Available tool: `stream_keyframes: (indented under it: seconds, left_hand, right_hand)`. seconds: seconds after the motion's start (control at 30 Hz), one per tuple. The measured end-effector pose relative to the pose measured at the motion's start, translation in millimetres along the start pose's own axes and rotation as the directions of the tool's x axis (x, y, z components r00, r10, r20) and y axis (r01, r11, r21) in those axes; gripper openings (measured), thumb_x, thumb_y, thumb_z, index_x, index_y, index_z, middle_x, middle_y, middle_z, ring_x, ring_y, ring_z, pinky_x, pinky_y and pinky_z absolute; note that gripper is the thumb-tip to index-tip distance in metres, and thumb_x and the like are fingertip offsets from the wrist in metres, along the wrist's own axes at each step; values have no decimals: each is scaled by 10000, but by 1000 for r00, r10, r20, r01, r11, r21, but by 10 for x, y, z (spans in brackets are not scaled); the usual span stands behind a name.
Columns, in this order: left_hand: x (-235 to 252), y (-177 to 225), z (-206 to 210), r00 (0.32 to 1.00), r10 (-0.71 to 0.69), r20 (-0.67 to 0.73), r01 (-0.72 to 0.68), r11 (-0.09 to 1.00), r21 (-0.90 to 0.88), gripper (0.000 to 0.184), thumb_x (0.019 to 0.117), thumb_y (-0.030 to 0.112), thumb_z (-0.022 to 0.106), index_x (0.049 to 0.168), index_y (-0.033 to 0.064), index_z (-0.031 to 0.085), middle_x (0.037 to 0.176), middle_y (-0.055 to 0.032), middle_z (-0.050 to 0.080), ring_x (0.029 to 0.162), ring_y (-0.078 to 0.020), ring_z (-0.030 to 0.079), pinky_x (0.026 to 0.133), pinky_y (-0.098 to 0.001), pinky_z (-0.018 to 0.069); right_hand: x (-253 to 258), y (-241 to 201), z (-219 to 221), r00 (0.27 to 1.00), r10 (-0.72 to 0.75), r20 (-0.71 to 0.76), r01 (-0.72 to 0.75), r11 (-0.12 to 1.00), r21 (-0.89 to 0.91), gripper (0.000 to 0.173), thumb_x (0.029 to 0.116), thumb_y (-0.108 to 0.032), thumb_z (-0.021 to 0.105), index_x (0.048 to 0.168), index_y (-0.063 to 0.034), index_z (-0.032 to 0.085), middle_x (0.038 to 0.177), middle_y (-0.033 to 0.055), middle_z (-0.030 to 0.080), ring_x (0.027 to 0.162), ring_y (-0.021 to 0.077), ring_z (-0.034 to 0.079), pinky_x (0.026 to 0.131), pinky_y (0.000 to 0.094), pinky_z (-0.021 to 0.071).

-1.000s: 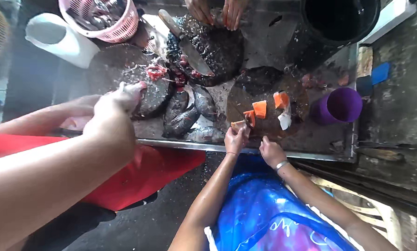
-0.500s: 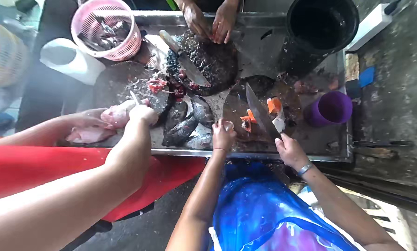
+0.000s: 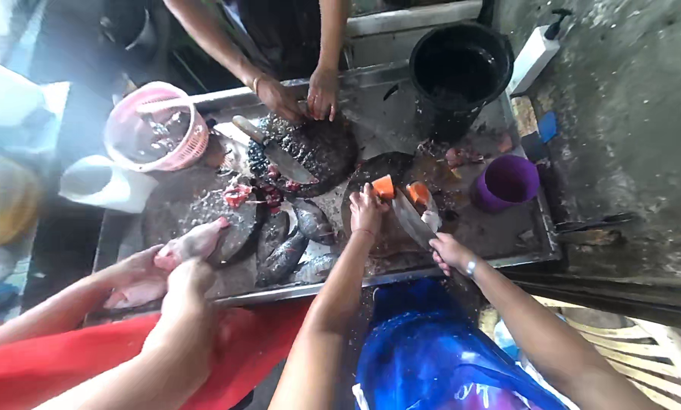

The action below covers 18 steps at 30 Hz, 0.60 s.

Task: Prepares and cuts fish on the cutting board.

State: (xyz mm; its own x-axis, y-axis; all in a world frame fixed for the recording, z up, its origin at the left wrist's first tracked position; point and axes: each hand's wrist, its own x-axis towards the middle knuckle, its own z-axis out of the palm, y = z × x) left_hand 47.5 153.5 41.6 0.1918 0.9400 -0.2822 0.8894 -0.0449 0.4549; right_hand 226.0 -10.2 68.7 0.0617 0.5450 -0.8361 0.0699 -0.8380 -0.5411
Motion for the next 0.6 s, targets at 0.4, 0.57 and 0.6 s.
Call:
stream_keyframes:
  seconds: [0.4, 0.57, 0.6]
  left_hand:
    - [-343, 472, 84, 941, 294, -169, -327, 918, -223, 292, 1053, 190, 520, 1286, 47, 623, 1249, -185, 658, 1132, -336, 657, 972, -545, 544]
    - [407, 759, 272, 670, 664, 333, -736, 653, 180, 663, 809, 168, 814, 1431, 251, 600, 1503, -36, 550, 1403, -333, 478, 1134, -586, 399]
    - [548, 807, 274, 625, 655, 425, -772, 601, 208, 657, 793, 208, 843, 1410, 246, 619, 1479, -52, 563, 1367, -339, 512, 1117, -560, 437]
  right_hand:
    - [-1336, 1281, -787, 995, 28, 99, -38, 995, 97, 310, 1113, -369, 410, 1295, -151, 535, 658, 17, 504, 426, 126, 464, 394, 295, 458]
    - [-1472, 1704, -1167, 993, -33, -115, 59, 972, 229, 302, 1120, -316, 396, 1301, -112, 526, 664, 29, 498, 422, 137, 452, 388, 312, 455]
    - [-1427, 1614, -1181, 980, -82, -180, 120, 969, 216, 307, 1122, -315, 389, 1285, -95, 530, 660, 35, 501, 418, 144, 458, 388, 322, 465]
